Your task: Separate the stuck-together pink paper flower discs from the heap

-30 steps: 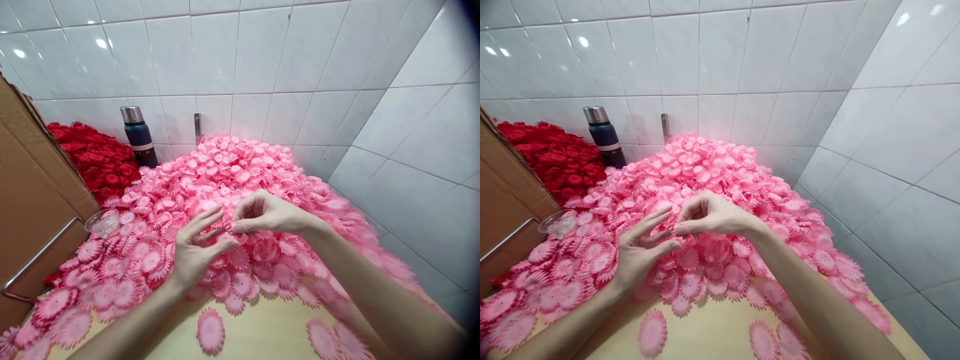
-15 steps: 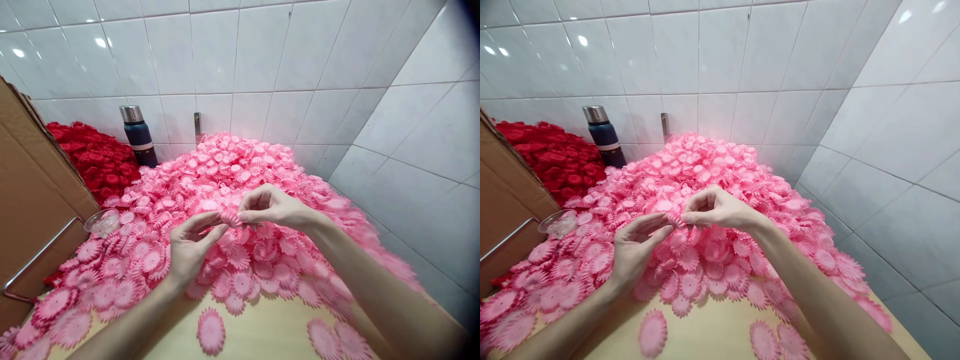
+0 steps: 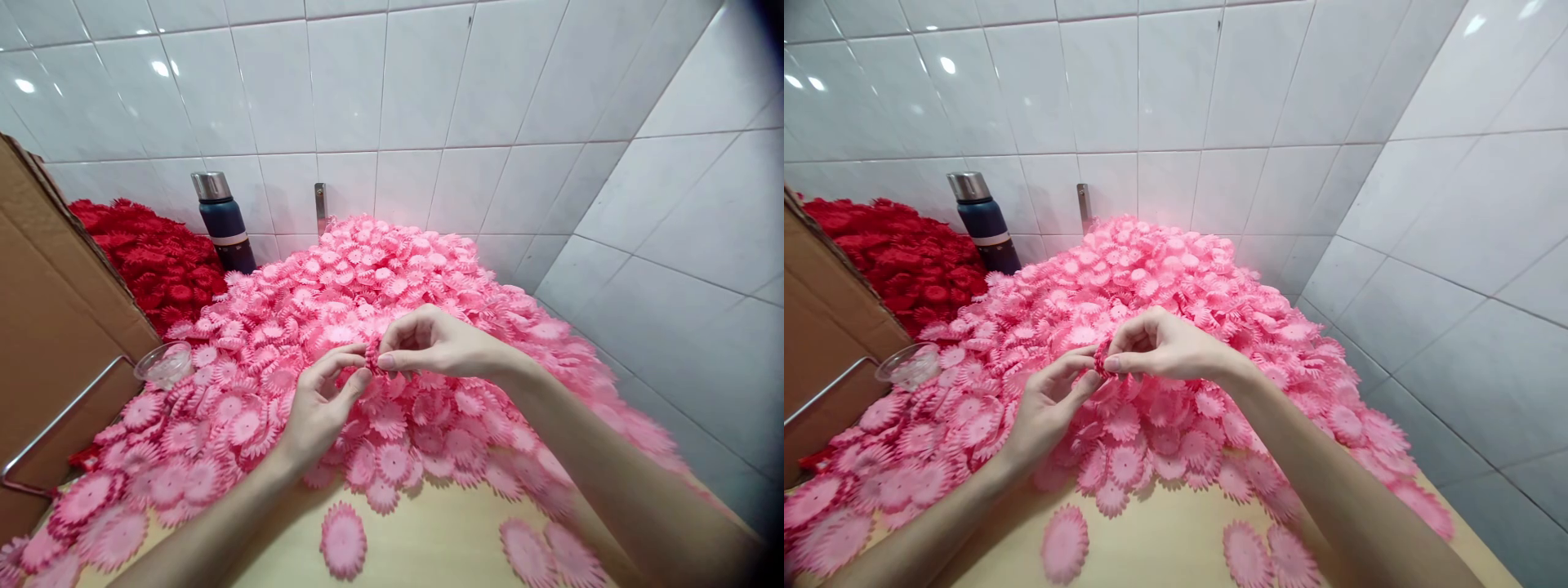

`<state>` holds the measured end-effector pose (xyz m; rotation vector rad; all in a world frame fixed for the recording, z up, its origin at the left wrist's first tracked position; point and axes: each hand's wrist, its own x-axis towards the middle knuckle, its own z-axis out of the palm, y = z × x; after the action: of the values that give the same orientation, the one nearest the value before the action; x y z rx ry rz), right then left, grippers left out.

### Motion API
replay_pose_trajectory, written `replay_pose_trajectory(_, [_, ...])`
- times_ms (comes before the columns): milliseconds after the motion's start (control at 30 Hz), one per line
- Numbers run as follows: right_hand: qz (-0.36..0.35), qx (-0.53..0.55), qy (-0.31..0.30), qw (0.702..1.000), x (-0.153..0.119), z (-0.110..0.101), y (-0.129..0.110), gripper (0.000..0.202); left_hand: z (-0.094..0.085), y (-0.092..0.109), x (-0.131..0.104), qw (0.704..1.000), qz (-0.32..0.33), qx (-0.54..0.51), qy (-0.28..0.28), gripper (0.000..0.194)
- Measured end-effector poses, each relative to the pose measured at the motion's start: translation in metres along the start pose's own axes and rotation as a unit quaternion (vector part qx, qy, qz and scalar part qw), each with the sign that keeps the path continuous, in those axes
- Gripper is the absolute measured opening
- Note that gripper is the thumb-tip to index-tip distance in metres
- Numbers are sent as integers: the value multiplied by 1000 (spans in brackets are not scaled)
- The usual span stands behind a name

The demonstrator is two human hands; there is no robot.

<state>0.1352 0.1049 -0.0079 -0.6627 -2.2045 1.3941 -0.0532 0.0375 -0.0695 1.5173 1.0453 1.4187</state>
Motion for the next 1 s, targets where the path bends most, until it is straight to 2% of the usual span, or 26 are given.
replay_pose_trajectory(167, [6,-19,17,1000,-2,-8,3,22,-1,2,-2,999,4,24,-21,14])
replay_pose_trajectory(333, [8,-36,19,999,-6,-16,-1,19,-1,5,-7,997,41,66,4,20])
replay_pose_trajectory(533, [-5,-15,13,1000,-6,-19,-5,20,2,3,-14,999,36,-20,12,21])
replay_pose_trajectory(633, [-2,-20,9,1000,-5,-19,-1,20,3,1,-13,999,31,-8,16,22])
replay_pose_trajectory(767, [7,-33,-17,999,-4,-16,2,19,4,2,-10,1000,20,20,-6,21])
replay_pose_trajectory(1000, [7,-69,-29,997,-4,-4,-8,18,3,7,-8,999,26,23,-34,23])
